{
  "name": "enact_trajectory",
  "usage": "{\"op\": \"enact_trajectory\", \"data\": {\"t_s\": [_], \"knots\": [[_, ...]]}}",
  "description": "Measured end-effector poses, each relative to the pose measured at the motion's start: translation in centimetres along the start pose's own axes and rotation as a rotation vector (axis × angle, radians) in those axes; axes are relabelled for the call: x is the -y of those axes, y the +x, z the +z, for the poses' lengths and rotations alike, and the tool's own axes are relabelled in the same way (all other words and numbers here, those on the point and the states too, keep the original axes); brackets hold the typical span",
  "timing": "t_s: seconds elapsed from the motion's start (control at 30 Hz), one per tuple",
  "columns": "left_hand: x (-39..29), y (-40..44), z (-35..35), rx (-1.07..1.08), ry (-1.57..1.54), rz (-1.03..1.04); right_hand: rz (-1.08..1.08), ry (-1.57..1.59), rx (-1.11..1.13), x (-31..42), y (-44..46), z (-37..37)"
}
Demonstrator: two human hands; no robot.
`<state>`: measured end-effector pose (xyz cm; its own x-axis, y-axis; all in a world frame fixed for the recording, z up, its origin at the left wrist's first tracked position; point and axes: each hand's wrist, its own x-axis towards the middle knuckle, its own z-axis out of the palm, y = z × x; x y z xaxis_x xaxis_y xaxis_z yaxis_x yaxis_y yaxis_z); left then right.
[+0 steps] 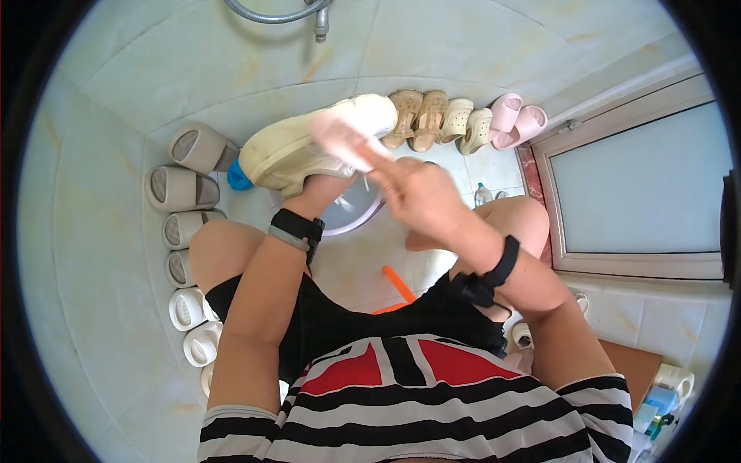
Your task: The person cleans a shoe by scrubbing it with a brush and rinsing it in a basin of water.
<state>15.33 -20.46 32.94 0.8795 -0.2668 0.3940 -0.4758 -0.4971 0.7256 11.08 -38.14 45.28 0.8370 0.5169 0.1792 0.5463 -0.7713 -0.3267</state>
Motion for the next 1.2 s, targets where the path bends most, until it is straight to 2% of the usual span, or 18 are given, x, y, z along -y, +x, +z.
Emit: {"op": "enact_trajectory", "data": {"t_s": [0.13,0.2,0.27,0.3,0.37,0.4,0.47,0.53,0.63,0.73,0.8,0.87,0.9,0.93,1.0,1.03,1.13,1.2], "knots": [[-2.1,0.6,-1.2,-0.187,0.268,0.124,-0.006,0.031,-0.089,-5.9,-0.7,-1.7],[-2.4,1.0,-1.8,0.060,0.153,-0.051,-0.034,0.002,-0.096,-7.9,-0.7,-3.3],[-2.0,0.9,-1.0,-0.033,0.198,0.037,0.116,0.038,-0.054,-9.0,-0.3,-4.9],[-1.7,0.8,-0.4,-0.122,0.241,0.128,0.237,0.050,0.016,-8.5,0.3,-5.5],[-1.2,1.0,0.6,-0.077,0.244,0.151,-0.056,0.129,-0.091,-8.1,1.1,-2.9],[-0.9,0.8,1.3,-0.026,0.249,0.170,-0.094,0.081,-0.007,-4.5,2.0,-3.1],[-0.7,0.3,2.8,-0.088,-0.088,0.122,-0.068,0.003,0.105,0.5,3.5,-2.1],[-1.2,0.1,1.7,0.064,-0.096,-0.050,-0.056,-0.133,0.247,2.0,4.1,-3.0],[-0.7,0.2,1.7,-0.007,0.236,0.067,-0.095,-0.026,-0.041,-4.8,3.3,-1.9],[-1.5,0.6,0.8,-0.156,0.425,0.259,0.221,0.002,0.060,-6.2,3.4,-4.1],[-0.1,0.6,2.2,-0.072,0.427,0.209,0.109,-0.033,0.075,-3.4,3.6,-2.0],[3.0,-1.0,6.1,-0.162,-0.596,-0.064,-0.041,0.102,0.123,1.8,3.7,-0.6],[-1.1,0.0,2.4,-0.096,-0.765,-0.169,-0.049,0.066,0.116,1.9,3.7,-0.3],[-1.0,0.0,2.2,-0.084,-0.759,-0.167,-0.060,0.027,0.107,1.8,3.9,-0.2],[-0.7,0.9,1.6,-0.194,0.120,0.150,0.025,0.043,0.011,-1.4,4.2,-0.8],[-1.7,1.9,0.5,-0.035,0.172,-0.019,0.111,0.056,-0.071,-3.4,4.2,-1.2],[-1.8,3.0,-0.2,-0.037,-0.045,-0.113,0.303,0.075,-0.144,-6.5,4.6,-2.5],[-2.1,3.0,-0.5,0.017,0.171,-0.089,0.270,0.127,-0.195,-6.1,4.8,-1.9]]}}
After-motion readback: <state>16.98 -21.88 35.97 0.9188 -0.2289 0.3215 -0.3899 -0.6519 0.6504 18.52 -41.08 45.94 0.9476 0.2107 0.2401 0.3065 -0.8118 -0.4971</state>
